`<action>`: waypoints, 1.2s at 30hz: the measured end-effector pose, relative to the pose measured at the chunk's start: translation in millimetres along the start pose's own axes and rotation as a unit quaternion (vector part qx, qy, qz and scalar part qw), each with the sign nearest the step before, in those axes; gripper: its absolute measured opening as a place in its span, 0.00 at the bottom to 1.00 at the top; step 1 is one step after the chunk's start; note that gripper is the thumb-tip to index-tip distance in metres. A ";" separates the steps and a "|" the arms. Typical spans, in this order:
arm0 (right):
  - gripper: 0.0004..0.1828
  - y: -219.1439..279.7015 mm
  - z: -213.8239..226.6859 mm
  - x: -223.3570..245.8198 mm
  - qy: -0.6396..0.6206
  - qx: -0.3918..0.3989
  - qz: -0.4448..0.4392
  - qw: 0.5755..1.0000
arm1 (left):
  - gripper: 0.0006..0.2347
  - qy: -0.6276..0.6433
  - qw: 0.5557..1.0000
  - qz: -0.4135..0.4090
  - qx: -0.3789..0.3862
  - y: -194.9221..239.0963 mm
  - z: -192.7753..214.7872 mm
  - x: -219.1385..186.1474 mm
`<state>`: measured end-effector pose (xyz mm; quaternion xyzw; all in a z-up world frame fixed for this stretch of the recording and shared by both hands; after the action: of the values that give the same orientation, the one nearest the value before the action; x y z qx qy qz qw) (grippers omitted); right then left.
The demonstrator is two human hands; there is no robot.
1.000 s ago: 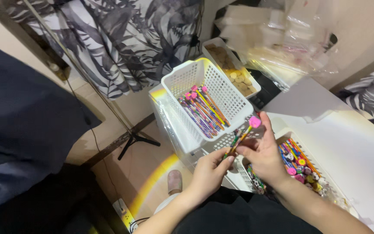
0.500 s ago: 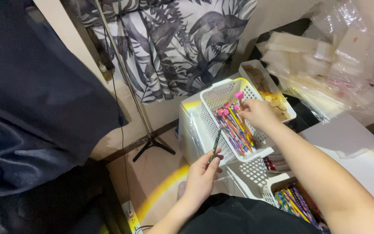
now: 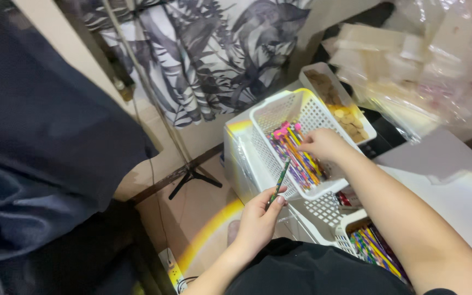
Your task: The person picks up colorful pens from a white plastic basket and places them into a white drawer organizer. They handle the pens one by one, arranging them neatly in the drawer compartments.
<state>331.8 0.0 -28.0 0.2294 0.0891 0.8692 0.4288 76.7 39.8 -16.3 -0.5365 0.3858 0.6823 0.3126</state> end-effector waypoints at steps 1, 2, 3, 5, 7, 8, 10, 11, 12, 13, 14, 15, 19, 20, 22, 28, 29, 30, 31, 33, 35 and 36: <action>0.16 20.7 11.1 -6.7 -0.005 -0.002 -0.009 1.000 | 0.13 -0.003 1.000 0.000 0.010 -0.9 -6.4 0.6; 0.14 42.5 22.8 -8.4 -0.100 -0.005 0.018 0.995 | 0.13 0.006 1.000 -0.009 0.028 -1.3 -16.0 -0.4; 0.14 64.8 35.8 -10.1 -0.194 -0.011 0.046 0.980 | 0.13 0.016 0.999 -0.018 0.046 -1.4 -26.0 -1.4; 0.12 104.6 50.6 -45.8 -0.236 -0.045 0.037 0.970 | 0.13 0.008 0.997 -0.021 0.069 0.2 -41.8 0.7; 0.10 143.1 58.9 -81.2 -0.275 -0.081 0.029 0.958 | 0.14 0.001 0.996 -0.025 0.091 2.4 -56.6 -2.0; 0.11 161.6 56.2 -105.6 -0.288 -0.097 -0.008 0.953 | 0.16 -0.032 0.993 -0.014 0.114 5.5 -66.9 -1.3; 0.12 197.9 48.8 -132.8 -0.301 -0.117 -0.054 0.945 | 0.17 -0.066 0.987 -0.004 0.148 11.7 -84.5 0.6; 0.11 214.8 36.3 -141.5 -0.259 -0.083 -0.113 0.956 | 0.13 -0.082 0.982 -0.025 0.167 15.4 -93.7 -1.2; 0.10 231.4 23.8 -150.9 -0.216 -0.047 -0.169 0.960 | 0.11 -0.098 0.977 -0.047 0.183 19.3 -103.4 -1.9; 0.10 239.6 13.8 -157.8 -0.218 -0.050 -0.175 0.959 | 0.11 -0.099 0.976 -0.048 0.190 23.7 -110.0 -5.5; 0.13 246.9 -3.1 -161.9 -0.190 -0.007 -0.183 0.965 | 0.10 -0.129 0.969 -0.010 0.209 29.4 -116.6 -1.3; 0.16 255.0 -20.4 -165.7 -0.162 0.037 -0.189 0.968 | 0.17 -0.159 0.960 0.027 0.228 35.9 -122.2 3.1; 0.16 280.1 -63.1 -152.5 -0.097 0.119 -0.216 0.964 | 0.17 -0.206 0.943 0.010 0.261 54.5 -143.7 13.6; 0.17 279.3 -75.4 -154.7 -0.083 0.119 -0.193 0.970 | 0.16 -0.237 0.937 -0.030 0.257 56.9 -148.6 14.2; 0.18 281.2 -92.3 -156.6 -0.071 0.117 -0.171 0.976 | 0.16 -0.269 0.927 -0.071 0.251 63.7 -155.4 16.6; 0.23 277.8 -130.2 -176.5 -0.029 0.068 -0.113 0.991 | 0.14 -0.330 0.903 -0.124 0.244 81.9 -168.9 22.3; 0.20 276.2 -133.3 -180.3 -0.042 0.036 -0.102 0.993 | 0.14 -0.344 0.897 -0.136 0.241 84.7 -170.8 23.7; 0.17 273.6 -135.7 -183.3 -0.055 0.003 -0.089 0.995 | 0.14 -0.358 0.891 -0.147 0.237 86.7 -171.8 24.8; 0.17 274.9 -134.1 -179.2 -0.054 0.003 -0.086 0.995 | 0.14 -0.358 0.892 -0.147 0.234 87.5 -172.2 26.1; 0.15 278.0 -134.5 -174.1 -0.061 0.022 -0.098 0.993 | 0.14 -0.375 0.889 -0.131 0.227 88.1 -172.3 32.4; 0.13 278.7 -133.4 -171.0 -0.064 0.026 -0.087 0.994 | 0.14 -0.374 0.890 -0.139 0.220 89.6 -169.8 28.7; 0.11 278.9 -133.2 -168.8 -0.068 0.030 -0.077 0.994 | 0.14 -0.372 0.891 -0.146 0.216 90.7 -168.7 26.2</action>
<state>160.9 -299.0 -101.3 0.2935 0.1030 0.8128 0.4925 77.3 -151.2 -45.9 -0.2128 0.2960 0.6786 0.6377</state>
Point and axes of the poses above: each hand's wrist, its own y-axis away from the middle knuckle, its own z-axis out of the back of the hand, x = y × z, the point moved 9 cm from there along -y, towards the middle knuckle, and after that the axes turned 10 degrees about -y, right-handed, at the moved point
